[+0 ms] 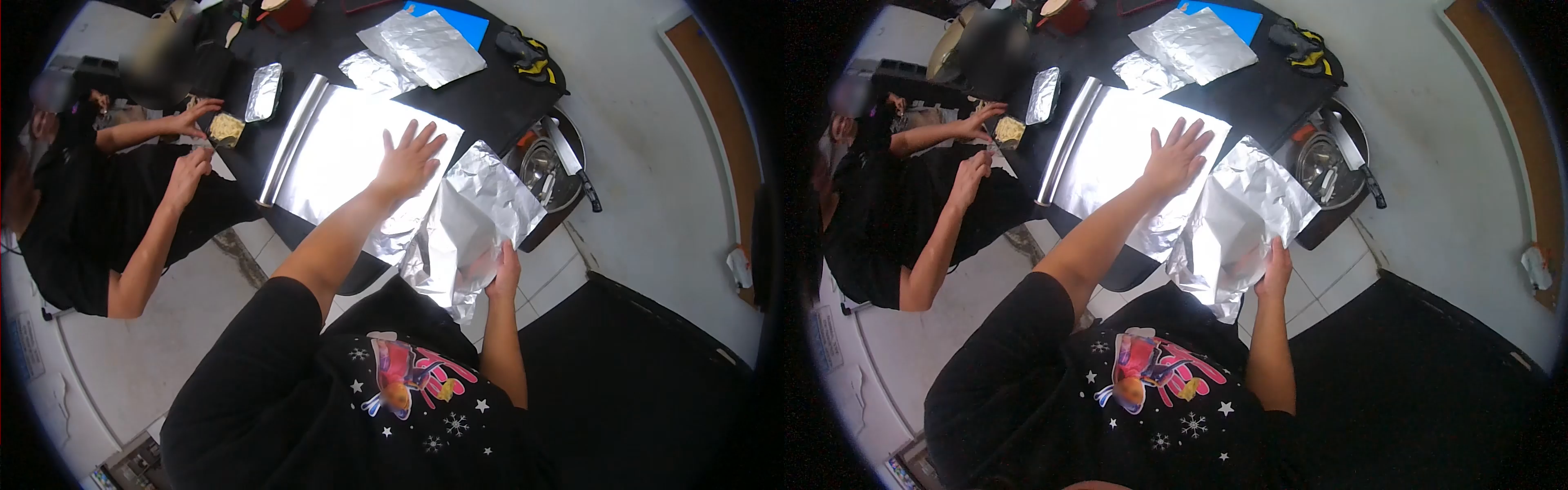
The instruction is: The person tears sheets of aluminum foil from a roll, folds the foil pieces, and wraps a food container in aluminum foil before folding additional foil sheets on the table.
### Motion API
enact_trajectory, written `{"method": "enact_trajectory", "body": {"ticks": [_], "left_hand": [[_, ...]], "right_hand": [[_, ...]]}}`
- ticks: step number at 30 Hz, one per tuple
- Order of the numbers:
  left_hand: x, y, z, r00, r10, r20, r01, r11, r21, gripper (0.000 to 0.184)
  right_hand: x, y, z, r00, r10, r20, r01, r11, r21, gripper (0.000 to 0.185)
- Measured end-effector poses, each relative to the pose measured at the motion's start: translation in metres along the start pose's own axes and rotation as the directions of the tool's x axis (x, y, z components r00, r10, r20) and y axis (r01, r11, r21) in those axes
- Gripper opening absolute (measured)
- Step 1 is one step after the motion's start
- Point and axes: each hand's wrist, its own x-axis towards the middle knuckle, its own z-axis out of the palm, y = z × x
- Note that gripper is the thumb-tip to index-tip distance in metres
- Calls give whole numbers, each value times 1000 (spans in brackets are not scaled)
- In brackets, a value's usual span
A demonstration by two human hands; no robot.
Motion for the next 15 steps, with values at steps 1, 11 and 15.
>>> {"method": "enact_trajectory", "body": {"ticks": [1,11,15], "left_hand": [[2,-3,6,1000,-1,-23,1,1000,-13,49],[-73,-2,-12,993,-75,90,92,974,-205,51],[-75,-1,-10,994,-73,80,87,978,-187,53]], "right_hand": [[4,2,-13,998,-55,-4,54,994,-93,26],[22,0,-11,996,51,70,-36,980,-197,50],[17,-4,-12,1000,3,25,7,916,-400,53]]}}
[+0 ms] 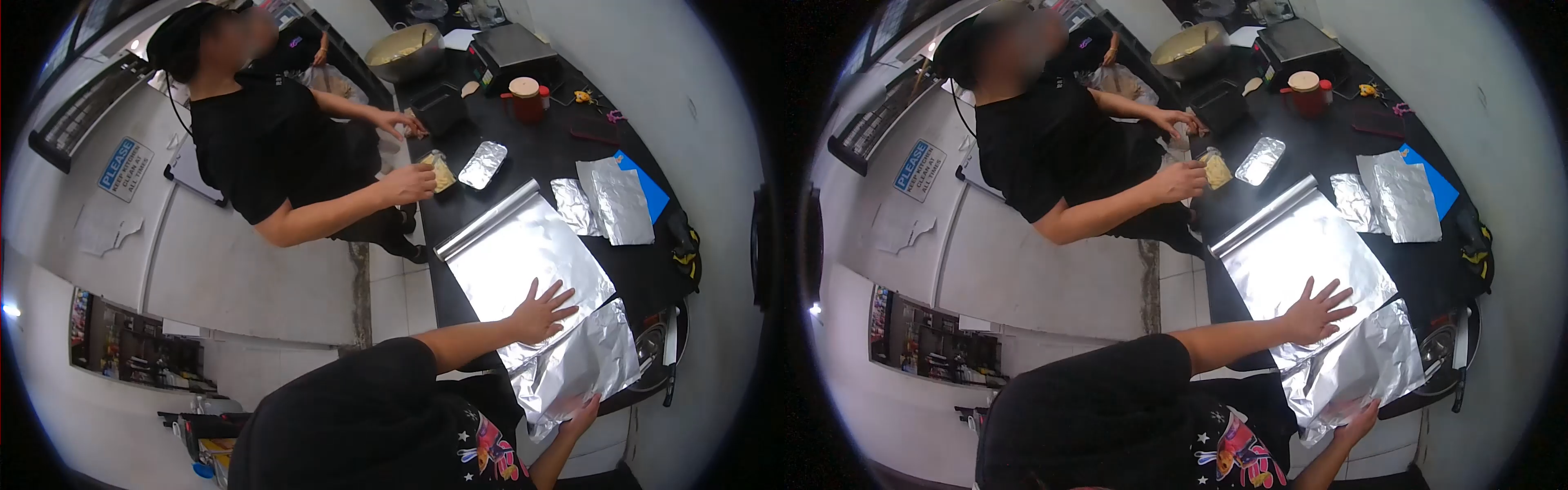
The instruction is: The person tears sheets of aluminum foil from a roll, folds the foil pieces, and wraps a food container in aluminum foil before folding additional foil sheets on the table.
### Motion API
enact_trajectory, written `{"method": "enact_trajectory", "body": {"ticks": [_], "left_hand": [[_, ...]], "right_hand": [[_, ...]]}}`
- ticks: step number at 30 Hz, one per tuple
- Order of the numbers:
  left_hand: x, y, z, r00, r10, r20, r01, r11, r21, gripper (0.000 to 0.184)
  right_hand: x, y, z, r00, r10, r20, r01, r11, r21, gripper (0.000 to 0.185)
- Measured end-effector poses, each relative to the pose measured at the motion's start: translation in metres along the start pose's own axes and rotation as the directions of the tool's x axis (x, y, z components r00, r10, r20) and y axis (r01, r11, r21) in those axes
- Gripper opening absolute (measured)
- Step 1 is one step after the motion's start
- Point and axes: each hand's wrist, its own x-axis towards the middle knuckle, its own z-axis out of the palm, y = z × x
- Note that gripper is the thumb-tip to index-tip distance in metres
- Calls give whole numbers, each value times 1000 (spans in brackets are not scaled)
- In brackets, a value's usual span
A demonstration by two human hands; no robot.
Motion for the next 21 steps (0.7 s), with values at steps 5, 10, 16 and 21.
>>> {"method": "enact_trajectory", "body": {"ticks": [5,10,16,21], "left_hand": [[1,0,-2,1000,-10,9,10,1000,-8,53],[1,-1,4,999,10,-37,-10,1000,7,52],[8,-3,14,998,-30,53,28,999,36,56],[-4,-20,19,999,-36,-11,34,994,-107,52]], "right_hand": [[5,9,-1,1000,-4,7,3,996,91,53],[8,24,-23,998,-65,-12,64,992,-106,51],[-23,1,4,998,52,20,-55,974,221,42],[-2,47,-27,977,-142,160,135,990,50,28]]}}
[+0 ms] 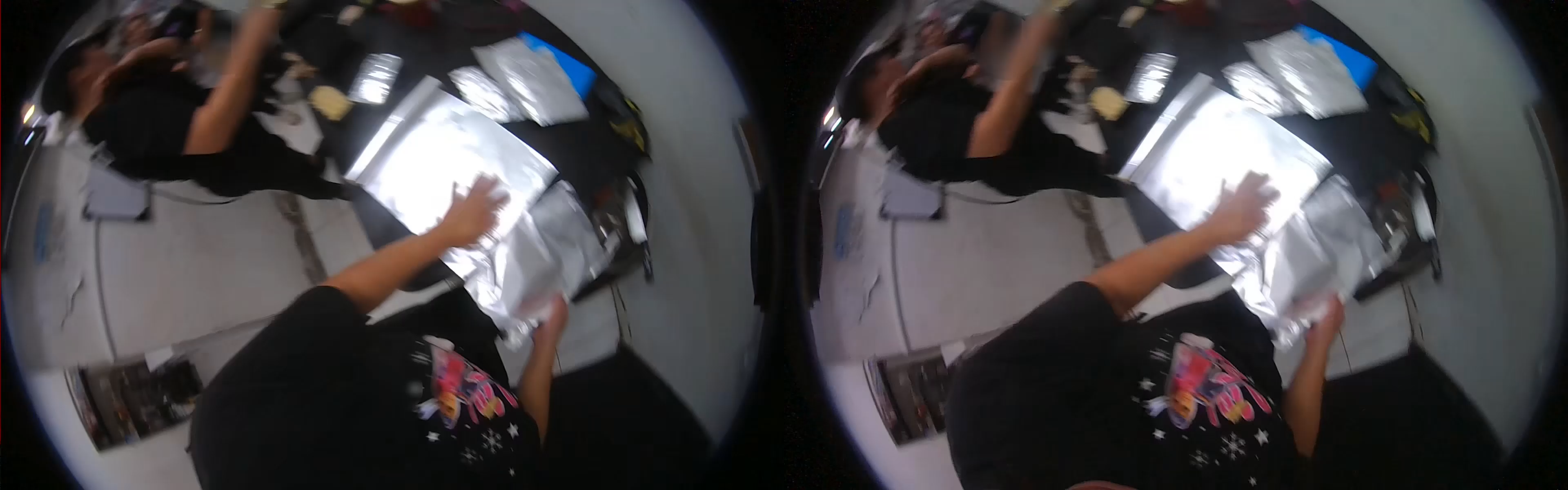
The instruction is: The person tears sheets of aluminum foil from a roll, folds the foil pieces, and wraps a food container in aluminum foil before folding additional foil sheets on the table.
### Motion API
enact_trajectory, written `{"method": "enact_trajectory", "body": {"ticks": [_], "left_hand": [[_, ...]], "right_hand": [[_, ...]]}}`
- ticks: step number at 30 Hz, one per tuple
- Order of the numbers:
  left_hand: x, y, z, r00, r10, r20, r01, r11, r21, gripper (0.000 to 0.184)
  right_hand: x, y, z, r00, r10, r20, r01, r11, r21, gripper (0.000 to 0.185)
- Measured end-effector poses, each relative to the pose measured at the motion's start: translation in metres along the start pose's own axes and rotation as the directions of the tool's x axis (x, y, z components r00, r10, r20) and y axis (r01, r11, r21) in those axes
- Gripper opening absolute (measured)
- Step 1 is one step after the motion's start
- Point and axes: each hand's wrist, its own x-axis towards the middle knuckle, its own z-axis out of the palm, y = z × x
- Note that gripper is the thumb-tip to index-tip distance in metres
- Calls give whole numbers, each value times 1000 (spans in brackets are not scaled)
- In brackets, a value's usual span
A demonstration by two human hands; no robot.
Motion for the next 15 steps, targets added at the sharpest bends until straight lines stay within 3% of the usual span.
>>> {"method": "enact_trajectory", "body": {"ticks": [1,5,10,13,15], "left_hand": [[-6,6,-5,1000,-8,-2,8,996,91,53],[-26,20,-7,999,6,-34,2,974,227,51],[-25,19,-5,997,20,-73,-2,970,244,49],[-26,21,-6,999,7,-51,7,961,275,48],[-26,20,-4,997,23,-75,-1,960,280,48]], "right_hand": [[-1,-11,17,975,148,-168,-122,980,160,30],[-9,-21,29,958,102,-267,-82,993,85,26],[-14,-25,30,947,86,-308,-122,988,-98,29],[-17,-25,37,934,23,-356,-46,997,-57,28],[-23,-30,38,949,100,-300,-81,994,76,25]]}}
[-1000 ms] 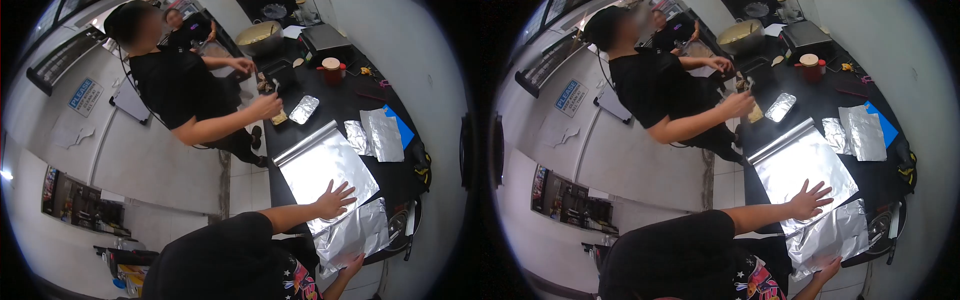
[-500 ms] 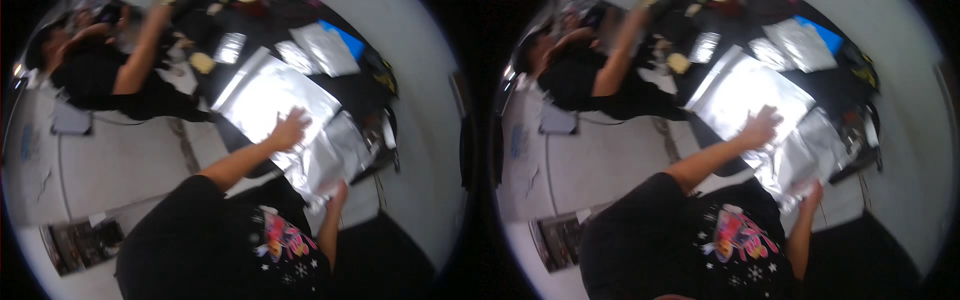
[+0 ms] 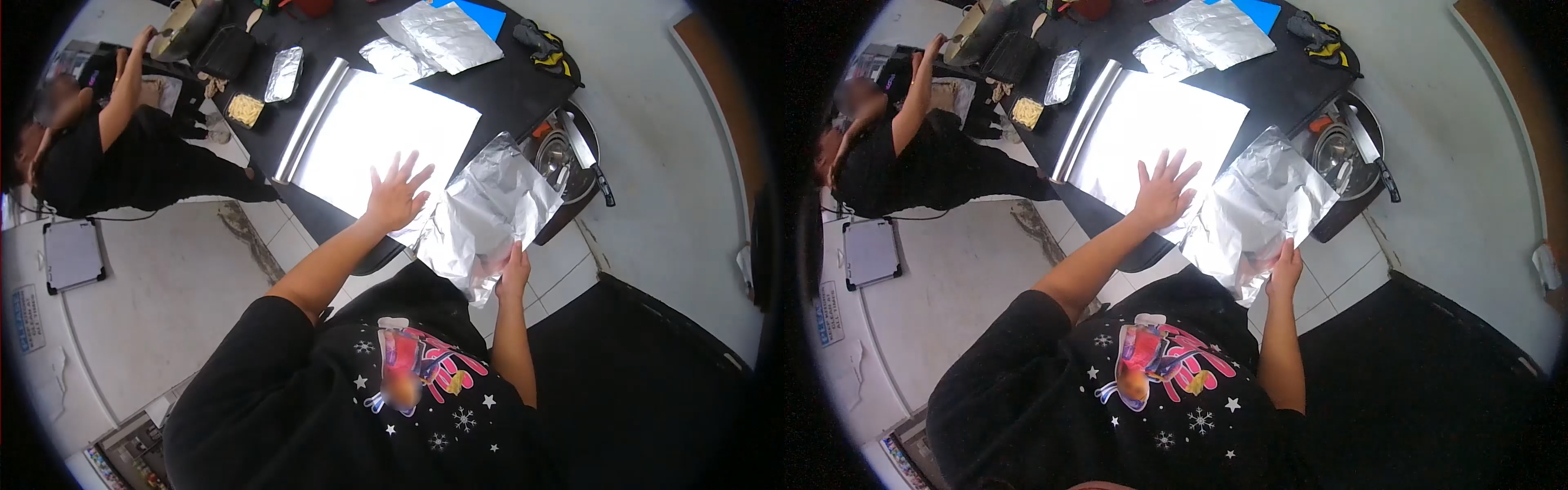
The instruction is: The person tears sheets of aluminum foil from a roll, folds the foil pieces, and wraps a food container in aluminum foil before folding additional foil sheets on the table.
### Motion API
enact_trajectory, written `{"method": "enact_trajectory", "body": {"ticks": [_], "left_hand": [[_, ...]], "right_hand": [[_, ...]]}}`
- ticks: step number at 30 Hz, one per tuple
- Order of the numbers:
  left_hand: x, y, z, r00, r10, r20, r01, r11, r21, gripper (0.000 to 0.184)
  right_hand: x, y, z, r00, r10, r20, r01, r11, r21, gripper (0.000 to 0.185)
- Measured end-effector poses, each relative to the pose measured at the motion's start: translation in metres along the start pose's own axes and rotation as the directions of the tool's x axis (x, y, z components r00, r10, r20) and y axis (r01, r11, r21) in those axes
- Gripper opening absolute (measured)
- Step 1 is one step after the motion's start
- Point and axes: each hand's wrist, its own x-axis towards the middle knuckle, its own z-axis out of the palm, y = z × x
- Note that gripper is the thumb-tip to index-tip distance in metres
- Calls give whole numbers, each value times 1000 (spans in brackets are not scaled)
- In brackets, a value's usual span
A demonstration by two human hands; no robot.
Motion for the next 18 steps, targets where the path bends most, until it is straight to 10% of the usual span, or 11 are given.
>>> {"method": "enact_trajectory", "body": {"ticks": [18], "left_hand": [[-8,2,1,995,-6,-96,1,999,-44,52]], "right_hand": [[-44,8,-17,949,149,278,-212,954,214,26]]}}
